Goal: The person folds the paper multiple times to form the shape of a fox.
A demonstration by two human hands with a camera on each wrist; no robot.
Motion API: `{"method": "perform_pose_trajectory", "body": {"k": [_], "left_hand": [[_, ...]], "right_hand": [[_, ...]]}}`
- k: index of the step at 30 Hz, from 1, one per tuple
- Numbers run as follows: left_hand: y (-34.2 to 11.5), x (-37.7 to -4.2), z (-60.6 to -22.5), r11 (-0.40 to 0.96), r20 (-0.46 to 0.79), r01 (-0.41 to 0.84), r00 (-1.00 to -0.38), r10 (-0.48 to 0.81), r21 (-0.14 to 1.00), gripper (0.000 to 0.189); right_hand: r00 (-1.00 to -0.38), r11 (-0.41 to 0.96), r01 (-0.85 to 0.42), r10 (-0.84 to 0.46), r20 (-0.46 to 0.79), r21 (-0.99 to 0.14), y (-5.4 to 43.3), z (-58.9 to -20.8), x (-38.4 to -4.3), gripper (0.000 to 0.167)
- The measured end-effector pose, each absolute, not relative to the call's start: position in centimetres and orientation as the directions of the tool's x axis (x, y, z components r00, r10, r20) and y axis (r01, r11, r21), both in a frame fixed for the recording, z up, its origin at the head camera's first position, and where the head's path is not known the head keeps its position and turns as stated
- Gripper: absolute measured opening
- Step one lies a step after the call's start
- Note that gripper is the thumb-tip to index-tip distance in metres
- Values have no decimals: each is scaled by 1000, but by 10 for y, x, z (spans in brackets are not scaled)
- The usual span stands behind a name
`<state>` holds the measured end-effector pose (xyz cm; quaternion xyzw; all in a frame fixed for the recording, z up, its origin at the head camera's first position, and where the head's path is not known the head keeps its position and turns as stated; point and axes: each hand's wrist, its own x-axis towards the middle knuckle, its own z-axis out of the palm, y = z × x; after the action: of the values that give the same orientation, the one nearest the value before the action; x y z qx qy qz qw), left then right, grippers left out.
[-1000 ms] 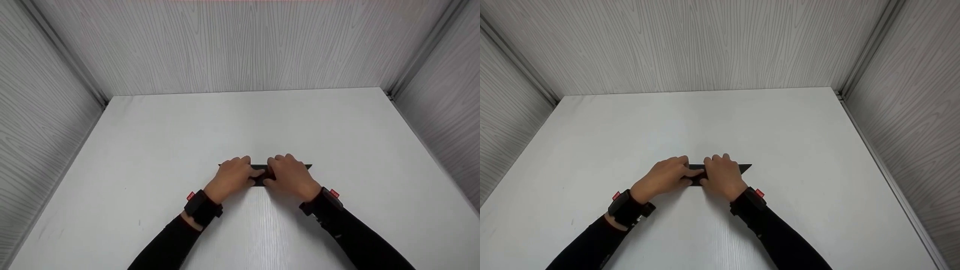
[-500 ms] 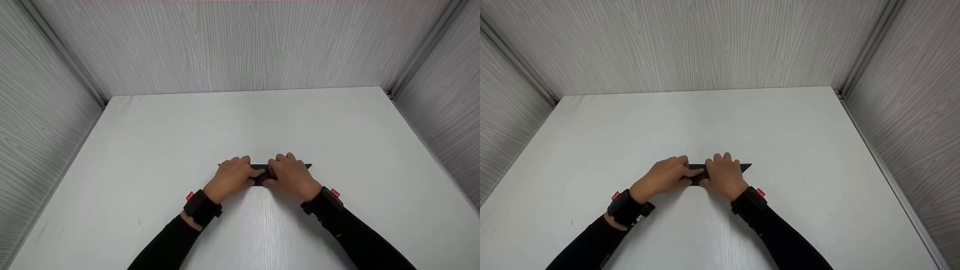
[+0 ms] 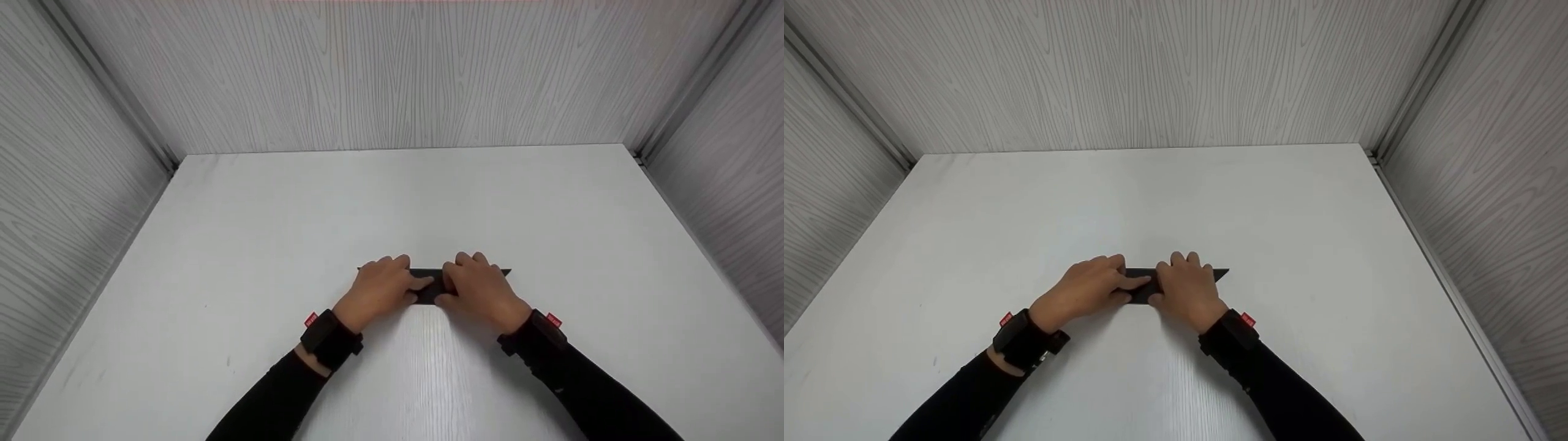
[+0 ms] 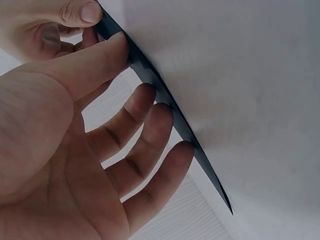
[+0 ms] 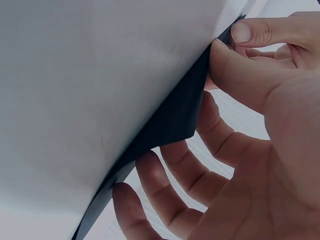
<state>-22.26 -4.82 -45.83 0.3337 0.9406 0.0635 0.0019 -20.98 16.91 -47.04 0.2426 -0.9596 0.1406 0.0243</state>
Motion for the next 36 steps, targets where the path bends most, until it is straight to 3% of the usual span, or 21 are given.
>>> {"method": "perform_pose_trajectory", "body": {"k": [5, 17, 36], "left_hand": [[-48, -222, -457, 774, 34, 621, -782, 623, 124, 41], [-52, -220, -456, 768, 24, 625, -778, 628, 143, 41], [-47, -220, -456, 771, 5, 630, -775, 632, 92, 43]], "right_hand": [[-873, 831, -488, -470, 132, -266, 171, -471, -209, 36], [-909, 869, -405, -417, 23, -284, 185, -465, -208, 32], [-915, 868, -367, -401, -37, -335, 198, -459, -212, 29]]}}
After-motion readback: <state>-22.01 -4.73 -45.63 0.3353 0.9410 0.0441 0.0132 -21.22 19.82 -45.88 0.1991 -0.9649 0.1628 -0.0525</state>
